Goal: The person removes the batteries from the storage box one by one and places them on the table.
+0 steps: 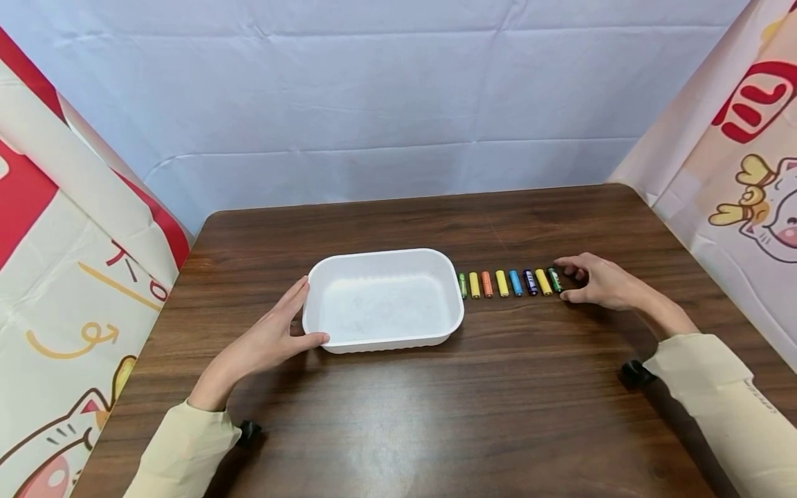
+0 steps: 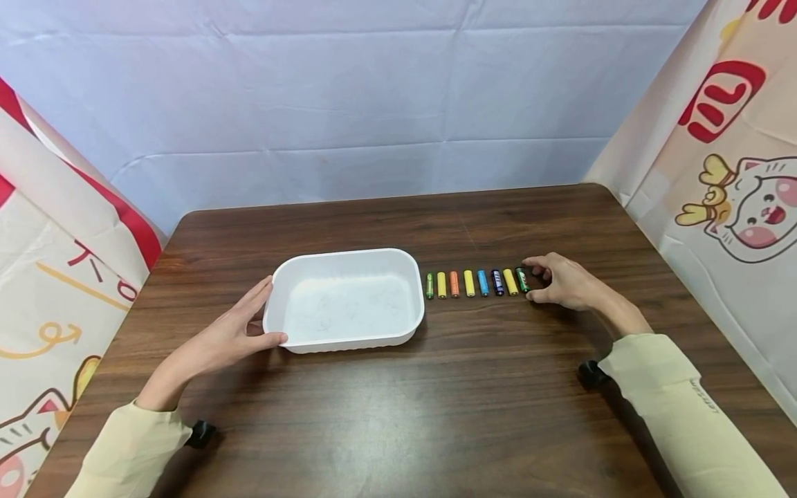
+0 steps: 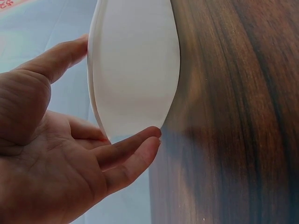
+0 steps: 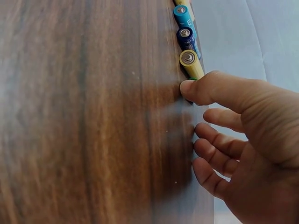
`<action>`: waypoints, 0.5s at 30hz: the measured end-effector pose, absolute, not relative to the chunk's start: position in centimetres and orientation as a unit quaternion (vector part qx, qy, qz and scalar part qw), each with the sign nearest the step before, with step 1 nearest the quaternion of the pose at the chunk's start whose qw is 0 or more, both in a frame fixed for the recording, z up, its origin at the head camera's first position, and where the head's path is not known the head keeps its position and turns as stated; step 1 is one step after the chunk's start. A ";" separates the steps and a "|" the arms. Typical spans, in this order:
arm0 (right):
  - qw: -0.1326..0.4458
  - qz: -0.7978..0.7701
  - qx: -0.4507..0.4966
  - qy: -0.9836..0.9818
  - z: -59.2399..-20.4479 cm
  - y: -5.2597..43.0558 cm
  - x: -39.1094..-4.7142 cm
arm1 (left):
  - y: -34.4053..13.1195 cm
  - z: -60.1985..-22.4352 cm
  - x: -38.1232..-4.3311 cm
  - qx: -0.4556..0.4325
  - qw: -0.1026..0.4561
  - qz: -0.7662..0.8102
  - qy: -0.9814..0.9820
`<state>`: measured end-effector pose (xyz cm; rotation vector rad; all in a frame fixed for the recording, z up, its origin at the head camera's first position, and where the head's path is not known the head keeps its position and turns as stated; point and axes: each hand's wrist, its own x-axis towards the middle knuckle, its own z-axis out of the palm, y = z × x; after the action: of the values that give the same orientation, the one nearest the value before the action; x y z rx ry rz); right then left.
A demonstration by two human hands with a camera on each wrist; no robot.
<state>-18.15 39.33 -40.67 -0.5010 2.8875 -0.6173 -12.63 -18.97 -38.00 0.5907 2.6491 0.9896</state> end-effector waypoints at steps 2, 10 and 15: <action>0.070 -0.205 -0.170 0.961 -40.7 39.4 -18.2 | -19.0 -38.0 -12.6 0.201 0.125 0.340 0.910; 0.064 -0.212 -0.174 0.960 -40.7 38.9 -18.0 | -19.1 -38.3 -12.5 0.197 0.117 0.348 0.909; 0.059 -0.226 -0.177 0.956 -40.0 39.1 -17.7 | -19.5 -38.1 -12.8 0.189 0.108 0.346 0.913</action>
<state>-17.69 39.08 -39.95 -0.5360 2.8958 -0.6837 -12.76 -19.55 -38.08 0.5567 2.6849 1.0187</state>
